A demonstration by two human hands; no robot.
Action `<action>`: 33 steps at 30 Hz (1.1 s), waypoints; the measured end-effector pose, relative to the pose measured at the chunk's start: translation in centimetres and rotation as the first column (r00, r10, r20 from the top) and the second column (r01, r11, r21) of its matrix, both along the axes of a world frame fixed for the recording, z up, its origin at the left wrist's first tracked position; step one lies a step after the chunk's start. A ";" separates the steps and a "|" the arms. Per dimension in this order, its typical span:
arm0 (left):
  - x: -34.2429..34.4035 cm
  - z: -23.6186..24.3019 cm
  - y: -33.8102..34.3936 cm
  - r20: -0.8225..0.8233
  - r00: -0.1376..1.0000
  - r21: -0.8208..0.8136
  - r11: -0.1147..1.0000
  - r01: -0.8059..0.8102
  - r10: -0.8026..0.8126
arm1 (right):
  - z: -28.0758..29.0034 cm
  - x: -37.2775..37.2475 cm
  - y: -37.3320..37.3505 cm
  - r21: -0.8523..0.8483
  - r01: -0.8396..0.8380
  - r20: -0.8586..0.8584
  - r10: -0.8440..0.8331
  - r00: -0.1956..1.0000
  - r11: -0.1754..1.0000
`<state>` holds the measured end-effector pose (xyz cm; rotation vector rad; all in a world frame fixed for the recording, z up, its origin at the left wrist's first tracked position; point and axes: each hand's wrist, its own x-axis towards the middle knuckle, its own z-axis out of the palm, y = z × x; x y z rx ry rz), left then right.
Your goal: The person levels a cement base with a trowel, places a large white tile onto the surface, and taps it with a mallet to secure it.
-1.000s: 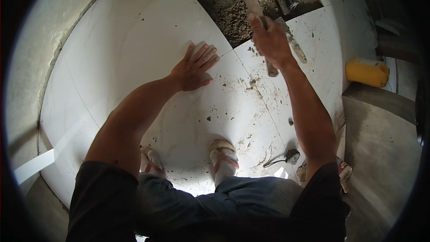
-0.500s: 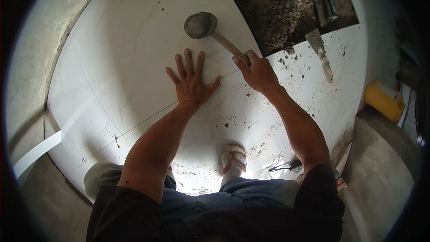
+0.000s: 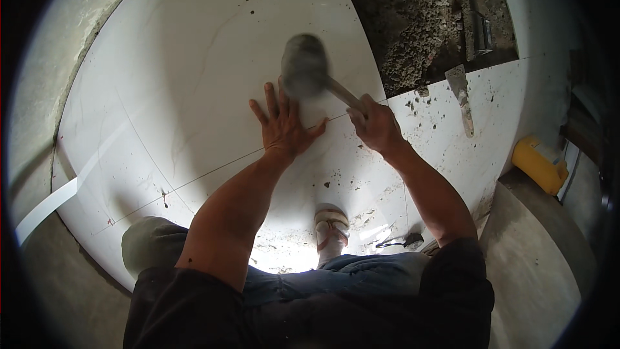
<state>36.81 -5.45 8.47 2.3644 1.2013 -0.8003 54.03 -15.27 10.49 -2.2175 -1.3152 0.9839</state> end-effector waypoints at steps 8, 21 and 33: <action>0.0 -0.6 -0.2 0.132 0.991 0.038 0.999 -0.027 0.022 | -0.2 -0.5 1.3 -0.238 0.028 0.058 -0.015 0.998 0.971; -0.8 -1.8 -1.2 0.288 0.954 0.075 0.991 -0.113 0.087 | 0.5 -2.3 -0.2 0.267 0.068 -0.091 -0.046 0.995 0.961; 1.2 -0.8 -0.1 0.084 0.996 0.158 0.987 0.002 -0.015 | 2.0 -1.6 0.5 0.115 0.120 -0.079 -0.112 0.991 0.986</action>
